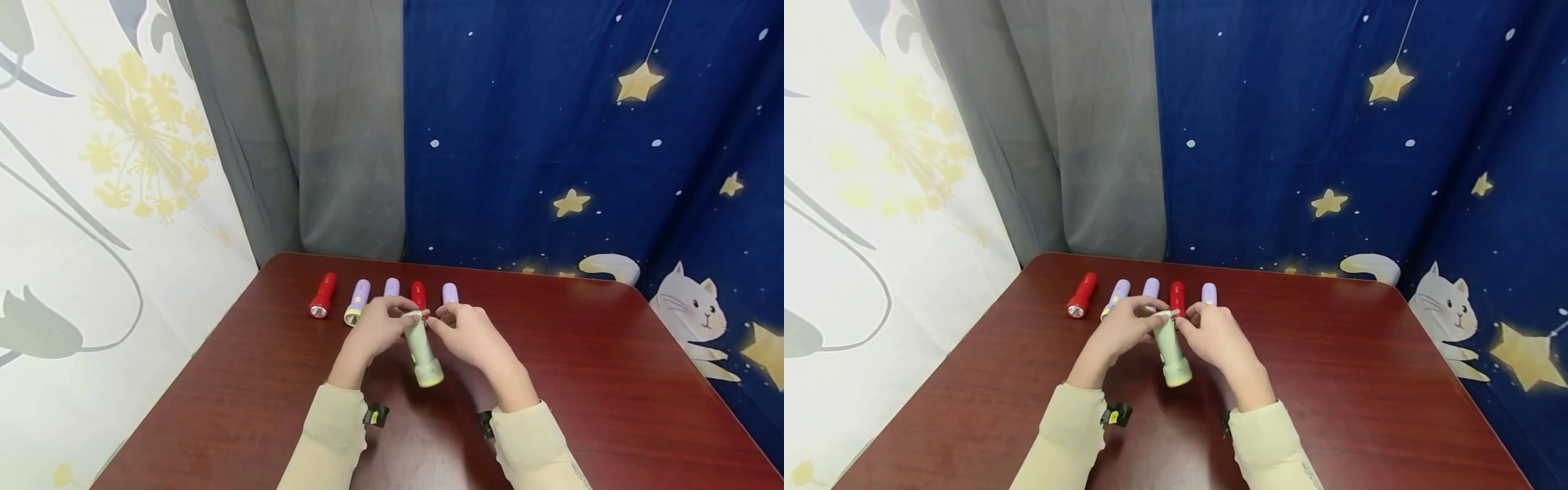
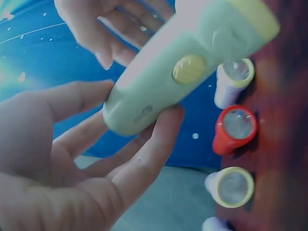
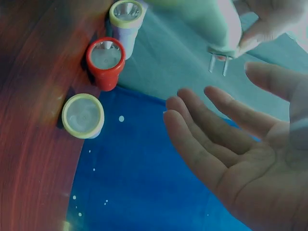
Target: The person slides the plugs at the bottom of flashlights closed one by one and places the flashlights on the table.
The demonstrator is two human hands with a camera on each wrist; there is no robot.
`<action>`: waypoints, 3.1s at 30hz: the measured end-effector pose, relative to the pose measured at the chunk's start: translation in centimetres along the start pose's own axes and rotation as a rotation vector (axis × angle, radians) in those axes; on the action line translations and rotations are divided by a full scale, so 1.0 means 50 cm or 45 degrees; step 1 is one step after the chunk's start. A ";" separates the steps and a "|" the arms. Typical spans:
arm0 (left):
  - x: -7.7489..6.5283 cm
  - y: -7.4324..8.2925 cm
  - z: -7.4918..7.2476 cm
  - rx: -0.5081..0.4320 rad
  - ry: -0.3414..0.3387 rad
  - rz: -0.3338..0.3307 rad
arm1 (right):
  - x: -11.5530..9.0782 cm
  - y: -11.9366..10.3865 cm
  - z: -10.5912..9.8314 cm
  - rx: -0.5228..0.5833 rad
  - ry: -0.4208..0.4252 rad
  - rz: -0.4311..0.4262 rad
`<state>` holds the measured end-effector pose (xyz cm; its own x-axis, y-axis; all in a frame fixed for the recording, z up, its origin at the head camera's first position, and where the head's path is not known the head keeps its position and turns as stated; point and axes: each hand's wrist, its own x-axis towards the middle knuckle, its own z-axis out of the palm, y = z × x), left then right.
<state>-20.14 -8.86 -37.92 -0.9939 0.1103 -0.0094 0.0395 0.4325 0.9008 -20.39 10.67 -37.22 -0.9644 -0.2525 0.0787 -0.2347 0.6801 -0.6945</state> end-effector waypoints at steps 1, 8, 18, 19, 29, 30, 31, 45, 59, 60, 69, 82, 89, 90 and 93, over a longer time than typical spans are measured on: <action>0.003 0.005 -0.004 0.007 0.042 0.005 | -0.001 -0.002 0.002 0.015 -0.012 -0.011; 0.008 0.026 -0.004 0.164 0.305 0.077 | 0.001 -0.019 0.032 0.013 -0.031 -0.133; 0.005 0.030 -0.001 0.027 0.311 0.145 | 0.004 -0.021 0.049 0.102 0.124 -0.083; 0.005 0.029 0.000 -0.004 0.288 0.147 | 0.003 -0.021 0.049 0.122 0.124 -0.067; 0.004 0.010 0.001 -0.249 0.095 0.092 | -0.002 -0.015 0.049 0.239 0.074 -0.036; 0.004 0.009 0.001 -0.248 0.083 0.094 | -0.001 -0.015 0.049 0.256 0.069 -0.033; 0.004 0.009 0.000 -0.239 0.075 0.097 | 0.000 -0.015 0.049 0.273 0.060 -0.034; -0.002 0.009 -0.001 -0.120 0.075 0.119 | 0.000 -0.020 0.036 0.313 0.002 -0.085; -0.004 0.007 0.002 -0.040 0.056 0.152 | -0.004 -0.017 0.033 0.245 0.003 -0.197; -0.005 0.006 0.002 -0.035 0.054 0.153 | -0.005 -0.016 0.033 0.241 0.001 -0.196; -0.005 0.006 0.004 -0.028 0.029 0.160 | -0.008 -0.017 0.031 0.238 0.013 -0.183; -0.009 0.007 0.008 -0.008 0.010 0.159 | -0.014 -0.022 0.031 0.249 0.044 -0.136; -0.007 0.002 0.011 0.021 -0.001 0.169 | -0.016 -0.023 0.032 0.223 0.069 -0.117; -0.007 0.001 0.011 0.022 -0.003 0.169 | -0.016 -0.022 0.033 0.223 0.072 -0.116; -0.007 0.002 0.012 0.021 -0.010 0.168 | -0.016 -0.022 0.033 0.229 0.087 -0.120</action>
<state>-19.72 -8.33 -38.09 -0.9791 0.1742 0.1048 0.1712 0.4286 0.8871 -19.14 8.98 -37.71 -0.9466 -0.2580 0.1935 -0.3049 0.5200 -0.7979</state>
